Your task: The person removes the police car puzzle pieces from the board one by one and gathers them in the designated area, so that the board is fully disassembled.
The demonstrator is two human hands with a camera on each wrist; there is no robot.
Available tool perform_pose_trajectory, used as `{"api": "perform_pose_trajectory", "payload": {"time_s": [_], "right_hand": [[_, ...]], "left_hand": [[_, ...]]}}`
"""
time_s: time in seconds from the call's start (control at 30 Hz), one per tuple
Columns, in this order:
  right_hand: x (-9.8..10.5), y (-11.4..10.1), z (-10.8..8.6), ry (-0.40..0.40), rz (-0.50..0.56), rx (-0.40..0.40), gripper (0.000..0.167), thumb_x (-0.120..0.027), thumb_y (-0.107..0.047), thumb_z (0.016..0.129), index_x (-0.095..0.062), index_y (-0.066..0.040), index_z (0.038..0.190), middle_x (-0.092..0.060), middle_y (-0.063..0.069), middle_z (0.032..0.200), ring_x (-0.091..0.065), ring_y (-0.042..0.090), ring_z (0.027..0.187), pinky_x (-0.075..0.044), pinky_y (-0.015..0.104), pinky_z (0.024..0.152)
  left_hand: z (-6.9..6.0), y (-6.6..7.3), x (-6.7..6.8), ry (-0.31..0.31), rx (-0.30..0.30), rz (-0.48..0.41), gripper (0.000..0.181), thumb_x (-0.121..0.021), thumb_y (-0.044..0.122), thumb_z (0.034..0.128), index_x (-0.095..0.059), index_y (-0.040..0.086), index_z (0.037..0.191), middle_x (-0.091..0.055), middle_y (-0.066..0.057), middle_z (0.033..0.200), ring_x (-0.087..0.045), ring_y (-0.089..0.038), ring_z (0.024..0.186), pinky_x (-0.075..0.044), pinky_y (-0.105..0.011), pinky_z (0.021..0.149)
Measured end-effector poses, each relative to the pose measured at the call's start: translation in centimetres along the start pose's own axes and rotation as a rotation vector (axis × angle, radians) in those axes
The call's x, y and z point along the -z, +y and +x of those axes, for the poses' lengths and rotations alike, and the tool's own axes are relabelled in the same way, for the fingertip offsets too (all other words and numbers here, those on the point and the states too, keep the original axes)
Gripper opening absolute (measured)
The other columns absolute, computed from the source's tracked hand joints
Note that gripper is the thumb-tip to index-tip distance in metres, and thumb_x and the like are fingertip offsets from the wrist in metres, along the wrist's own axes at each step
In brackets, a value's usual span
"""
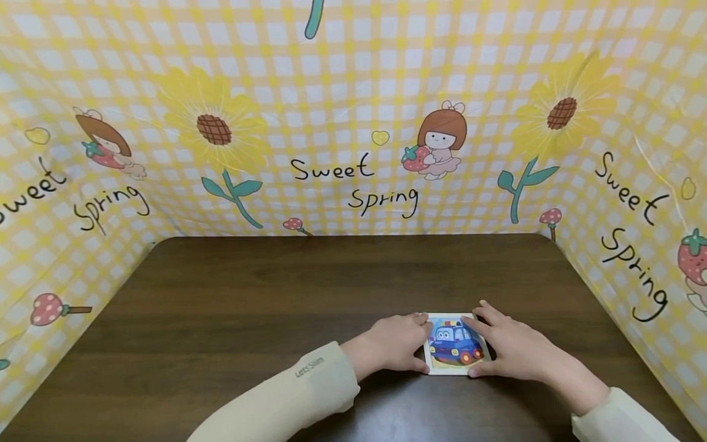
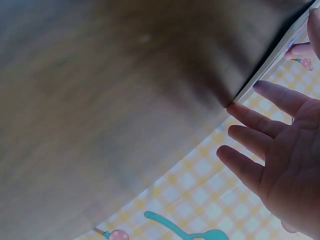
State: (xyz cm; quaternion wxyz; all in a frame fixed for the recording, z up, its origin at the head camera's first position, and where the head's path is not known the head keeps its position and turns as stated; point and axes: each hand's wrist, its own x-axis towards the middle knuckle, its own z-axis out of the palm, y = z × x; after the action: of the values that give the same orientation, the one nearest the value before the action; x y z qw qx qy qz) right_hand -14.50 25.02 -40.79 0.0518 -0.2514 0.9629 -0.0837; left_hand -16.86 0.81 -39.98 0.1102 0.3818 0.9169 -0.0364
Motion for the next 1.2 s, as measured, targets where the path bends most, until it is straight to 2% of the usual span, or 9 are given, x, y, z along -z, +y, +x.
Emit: {"api": "perform_pose_trajectory", "payload": {"time_s": [0.13, 0.37, 0.57, 0.73, 1.2], "right_hand": [[0.0, -0.6, 0.5, -0.032, 0.024, 0.003, 0.094, -0.075, -0.067, 0.074, -0.053, -0.006, 0.142, -0.045, 0.027, 0.146, -0.044, 0.049, 0.136, -0.048, 0.065, 0.095], [0.0, -1.5, 1.3, -0.070, 0.059, 0.019, 0.092, -0.075, -0.064, 0.076, -0.051, -0.008, 0.145, -0.042, 0.027, 0.149, -0.045, 0.049, 0.135, -0.051, 0.059, 0.094], [0.3, -2.2, 2.1, -0.077, 0.066, 0.056, 0.089, -0.076, -0.061, 0.077, -0.051, -0.010, 0.145, -0.045, 0.022, 0.148, -0.037, 0.047, 0.142, -0.051, 0.058, 0.094], [0.3, -2.8, 3.0, -0.079, 0.057, 0.089, 0.086, -0.077, -0.059, 0.077, -0.053, -0.011, 0.144, -0.047, 0.021, 0.146, -0.037, 0.046, 0.142, -0.052, 0.056, 0.094], [0.0, -5.3, 5.5, -0.103, 0.034, 0.156, 0.082, -0.079, -0.053, 0.079, -0.053, -0.009, 0.144, -0.051, 0.015, 0.137, -0.033, 0.046, 0.145, -0.051, 0.055, 0.096]], "left_hand": [[-0.4, -0.7, -0.2, -0.016, 0.015, -0.052, 0.083, -0.074, 0.056, 0.0829, -0.047, 0.012, 0.148, -0.042, -0.006, 0.157, -0.049, -0.019, 0.139, -0.048, -0.031, 0.106], [-1.4, -1.8, -0.4, -0.046, 0.036, -0.129, 0.090, -0.076, 0.054, 0.0813, -0.042, 0.009, 0.151, -0.035, -0.009, 0.161, -0.039, -0.019, 0.146, -0.041, -0.032, 0.113], [-2.4, -2.9, -0.4, -0.044, 0.035, -0.158, 0.091, -0.077, 0.051, 0.0816, -0.040, 0.007, 0.152, -0.034, -0.011, 0.161, -0.038, -0.021, 0.147, -0.039, -0.033, 0.115], [-3.3, -3.9, -0.5, -0.051, 0.044, -0.175, 0.091, -0.078, 0.050, 0.0816, -0.039, 0.008, 0.152, -0.034, -0.009, 0.162, -0.037, -0.020, 0.148, -0.037, -0.032, 0.116], [-6.1, -6.7, -1.3, -0.045, 0.076, -0.275, 0.091, -0.078, 0.048, 0.0821, -0.038, 0.007, 0.153, -0.032, -0.009, 0.162, -0.038, -0.025, 0.147, -0.038, -0.042, 0.116]]}}
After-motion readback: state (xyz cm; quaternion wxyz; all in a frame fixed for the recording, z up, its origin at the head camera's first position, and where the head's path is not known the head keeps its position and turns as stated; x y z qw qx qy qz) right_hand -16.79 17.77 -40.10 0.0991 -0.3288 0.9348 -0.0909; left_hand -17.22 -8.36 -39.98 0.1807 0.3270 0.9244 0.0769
